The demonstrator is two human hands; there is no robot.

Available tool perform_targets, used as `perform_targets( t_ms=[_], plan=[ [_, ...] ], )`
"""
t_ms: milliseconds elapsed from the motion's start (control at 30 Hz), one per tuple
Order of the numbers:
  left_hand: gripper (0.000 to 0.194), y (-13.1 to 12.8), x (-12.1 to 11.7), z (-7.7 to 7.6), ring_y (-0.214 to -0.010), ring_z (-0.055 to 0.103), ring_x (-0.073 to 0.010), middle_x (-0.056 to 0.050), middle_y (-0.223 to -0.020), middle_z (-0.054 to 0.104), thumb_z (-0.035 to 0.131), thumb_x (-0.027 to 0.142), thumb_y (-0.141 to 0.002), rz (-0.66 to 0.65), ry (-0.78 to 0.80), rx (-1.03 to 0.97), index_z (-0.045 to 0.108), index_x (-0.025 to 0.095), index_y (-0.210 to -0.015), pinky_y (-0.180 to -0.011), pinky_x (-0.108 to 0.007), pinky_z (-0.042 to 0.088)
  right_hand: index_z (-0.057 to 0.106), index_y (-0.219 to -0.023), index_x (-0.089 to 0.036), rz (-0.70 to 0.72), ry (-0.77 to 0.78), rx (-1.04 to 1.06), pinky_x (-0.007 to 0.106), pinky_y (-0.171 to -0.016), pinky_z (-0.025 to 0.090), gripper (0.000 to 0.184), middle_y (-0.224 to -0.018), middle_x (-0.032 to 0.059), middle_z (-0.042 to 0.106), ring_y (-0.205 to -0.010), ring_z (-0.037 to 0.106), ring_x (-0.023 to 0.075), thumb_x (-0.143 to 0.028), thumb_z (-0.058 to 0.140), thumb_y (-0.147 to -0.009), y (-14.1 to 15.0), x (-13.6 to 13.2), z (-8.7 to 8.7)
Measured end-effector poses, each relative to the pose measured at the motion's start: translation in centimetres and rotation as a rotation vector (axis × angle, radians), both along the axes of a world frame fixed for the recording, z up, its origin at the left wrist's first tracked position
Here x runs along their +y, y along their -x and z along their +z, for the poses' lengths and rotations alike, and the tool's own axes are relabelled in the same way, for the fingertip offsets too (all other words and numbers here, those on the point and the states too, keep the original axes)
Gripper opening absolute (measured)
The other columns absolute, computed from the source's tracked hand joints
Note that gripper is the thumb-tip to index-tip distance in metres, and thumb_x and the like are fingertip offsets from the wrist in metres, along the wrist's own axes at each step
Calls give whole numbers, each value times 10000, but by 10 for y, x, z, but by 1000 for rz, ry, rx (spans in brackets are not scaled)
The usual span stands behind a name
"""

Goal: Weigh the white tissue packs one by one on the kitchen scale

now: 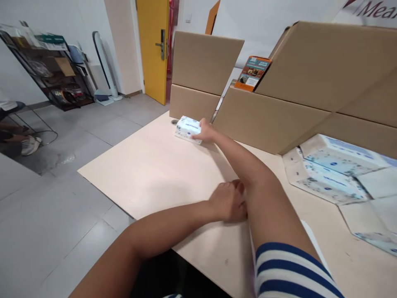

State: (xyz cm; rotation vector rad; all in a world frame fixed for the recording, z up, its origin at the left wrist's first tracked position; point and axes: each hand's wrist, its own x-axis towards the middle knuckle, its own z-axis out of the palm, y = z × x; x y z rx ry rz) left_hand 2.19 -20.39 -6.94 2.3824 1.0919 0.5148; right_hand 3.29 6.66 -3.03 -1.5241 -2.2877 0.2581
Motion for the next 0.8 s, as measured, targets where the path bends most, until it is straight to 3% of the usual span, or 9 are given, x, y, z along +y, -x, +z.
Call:
perform_targets(
  t_ms=[100,200,267,367,467,533,600,800],
  plan=[
    [696,-1,-1,0,-1502,641,-403,-274,-1635,611,531,323,-1081,7,16,-56,415,31,-1702,-1268,-550,535,617,-1305,-215,79,-81,-25,650,-1209,563,877,-1412,180,666,-1376,646,448,-638,999,-638,-42,-53,14],
    [727,-4,-2,7,-1518,621,-427,-302,-1700,543,517,245,-1080,-9,32,-88,353,12,-1748,-1295,-572,495,498,-1556,-224,160,-330,-7,743,-1312,434,1115,-1583,188,540,-1537,529,487,-868,866,-723,-126,-141,37],
    [728,-8,2,10,-1497,633,-444,-307,-1678,560,539,213,-1073,0,48,-95,367,7,-1749,-1278,-564,503,404,-1640,-283,82,-395,-1,741,-1323,423,1158,-1619,170,485,-1559,519,467,-936,793,-768,-186,-215,55],
    [695,-17,15,-1,-1506,598,-500,-319,-1678,534,554,156,-1040,-38,101,-158,427,6,-1706,-1313,-658,427,413,-1603,-391,-82,-440,-48,719,-1330,432,1017,-1540,122,501,-1523,555,427,-893,806,-810,-254,-317,75],
    [799,-27,28,-23,-1653,421,-511,-229,-1741,478,646,170,-985,-44,76,-376,383,104,-1737,-1392,-712,270,475,-1509,-406,-213,-327,-49,703,-1302,475,979,-1467,109,523,-1483,580,422,-920,834,-757,-296,-379,69],
    [806,-28,32,-33,-1694,354,-499,-197,-1734,486,675,205,-982,-40,97,-474,386,143,-1732,-1419,-699,209,503,-1436,-389,-272,-180,-6,692,-1270,515,1000,-1407,102,555,-1445,606,416,-973,832,-695,-313,-396,55],
    [809,-24,34,-34,-1696,352,-484,-187,-1747,478,708,247,-980,-34,120,-481,397,165,-1722,-1433,-667,204,501,-1377,-367,-269,-39,52,678,-1259,537,1007,-1394,98,576,-1438,618,402,-997,829,-664,-323,-396,41],
    [881,-8,35,-18,-1636,469,-453,-182,-1792,432,773,274,-944,12,160,-379,395,184,-1735,-1428,-620,296,470,-1374,-326,-50,98,142,619,-1366,453,995,-1628,121,515,-1629,502,355,-1022,757,-724,-325,-367,30]
  ],
)
